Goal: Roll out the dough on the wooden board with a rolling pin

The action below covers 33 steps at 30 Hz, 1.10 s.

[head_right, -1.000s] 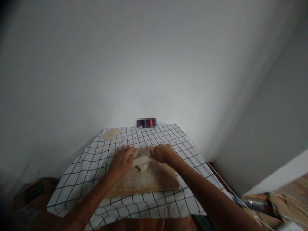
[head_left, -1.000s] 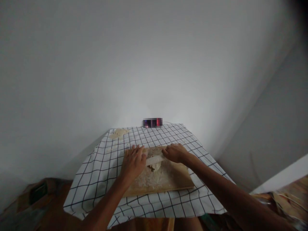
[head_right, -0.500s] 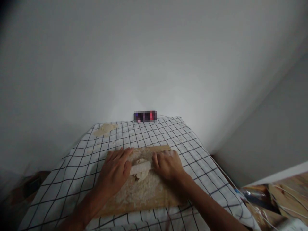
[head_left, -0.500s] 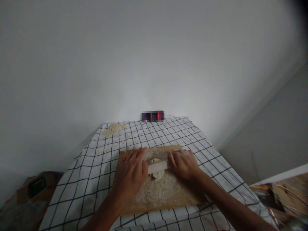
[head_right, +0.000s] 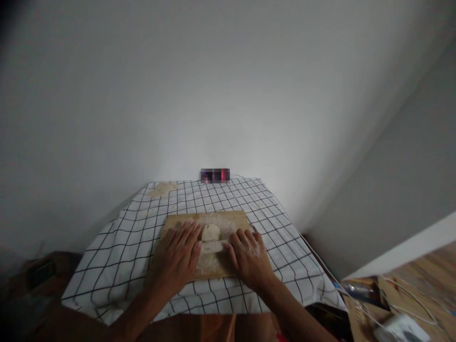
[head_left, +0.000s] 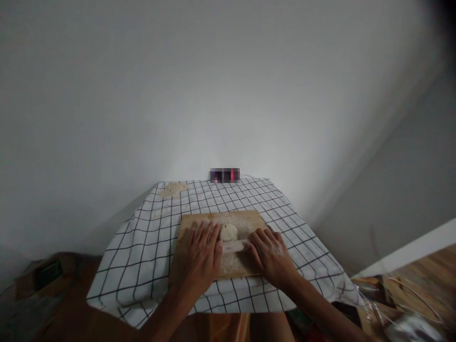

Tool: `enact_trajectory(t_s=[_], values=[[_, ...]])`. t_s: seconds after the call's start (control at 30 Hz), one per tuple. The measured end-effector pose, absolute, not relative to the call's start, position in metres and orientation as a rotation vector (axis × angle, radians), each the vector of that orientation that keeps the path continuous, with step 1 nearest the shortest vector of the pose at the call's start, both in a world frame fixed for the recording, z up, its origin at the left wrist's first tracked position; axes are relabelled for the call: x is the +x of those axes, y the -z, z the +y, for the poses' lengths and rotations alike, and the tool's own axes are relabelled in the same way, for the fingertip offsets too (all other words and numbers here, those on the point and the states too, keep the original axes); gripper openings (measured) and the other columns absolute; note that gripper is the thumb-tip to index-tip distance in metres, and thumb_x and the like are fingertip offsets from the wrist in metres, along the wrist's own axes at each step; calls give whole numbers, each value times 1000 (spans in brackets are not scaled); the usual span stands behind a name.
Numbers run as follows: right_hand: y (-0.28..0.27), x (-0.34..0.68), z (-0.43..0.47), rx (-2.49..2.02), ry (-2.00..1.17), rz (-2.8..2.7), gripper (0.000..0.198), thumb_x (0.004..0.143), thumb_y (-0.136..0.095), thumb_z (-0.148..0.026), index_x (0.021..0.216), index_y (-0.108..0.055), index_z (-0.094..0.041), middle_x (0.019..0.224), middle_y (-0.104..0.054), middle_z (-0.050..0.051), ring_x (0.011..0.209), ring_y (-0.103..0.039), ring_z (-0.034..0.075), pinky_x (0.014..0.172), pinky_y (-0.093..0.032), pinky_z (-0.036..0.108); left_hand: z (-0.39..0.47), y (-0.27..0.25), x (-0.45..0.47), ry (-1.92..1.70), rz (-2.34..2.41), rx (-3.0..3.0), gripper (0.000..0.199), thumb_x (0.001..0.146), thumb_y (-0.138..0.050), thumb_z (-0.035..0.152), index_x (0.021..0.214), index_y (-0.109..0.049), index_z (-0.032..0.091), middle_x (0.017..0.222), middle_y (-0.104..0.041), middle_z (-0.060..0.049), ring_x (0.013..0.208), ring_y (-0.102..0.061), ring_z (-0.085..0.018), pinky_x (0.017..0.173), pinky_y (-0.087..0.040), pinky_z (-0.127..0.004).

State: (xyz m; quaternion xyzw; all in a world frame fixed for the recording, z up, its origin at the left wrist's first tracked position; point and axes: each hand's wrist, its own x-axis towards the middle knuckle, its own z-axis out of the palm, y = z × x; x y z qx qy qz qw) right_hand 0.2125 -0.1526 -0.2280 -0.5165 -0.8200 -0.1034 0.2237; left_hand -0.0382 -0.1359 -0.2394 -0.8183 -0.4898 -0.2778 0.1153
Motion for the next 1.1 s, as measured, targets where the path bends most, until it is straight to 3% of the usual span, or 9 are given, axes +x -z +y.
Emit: enact_trajectory(t_s=[0.3,0.57,0.77,0.97,1.1], values=[[207,207,-159,-1507,289,-2249,37,115,-50,-44,95,-70,-21,99,-74,8,97,-68,23,87,-43,37,-150,239,-50,844,-1495,-2513,50,115,-39,34,157,-58,13,161,-61,-15,157,-50,-30,127,-49,-51],[137,191,-89,-1874,52,-2432,48,114,-42,-51,111,-78,-20,113,-81,14,105,-76,30,87,-51,38,-107,227,-54,503,-1531,-2451,38,112,-49,21,145,-67,21,159,-64,-16,152,-56,-35,125,-47,-63],[162,197,-45,-1707,19,-2507,45,113,-37,-40,118,-78,-22,128,-76,13,119,-71,30,93,-53,39,-88,215,-53,424,-1650,-2424,37,108,-57,21,143,-70,20,159,-63,-18,154,-53,-40,128,-40,-68],[193,208,-21,-1521,-244,-2474,46,113,-34,-33,132,-76,-25,145,-71,8,136,-62,25,112,-47,40,-79,197,-38,440,-1775,-2359,48,109,-47,23,153,-62,12,156,-65,-19,151,-56,-40,125,-42,-69],[208,213,-23,-1476,-252,-2407,49,110,-36,-32,138,-75,-25,153,-68,8,140,-60,25,118,-46,42,-86,198,-35,548,-1645,-2349,47,108,-44,23,150,-65,15,151,-70,-15,145,-61,-38,125,-43,-69]])
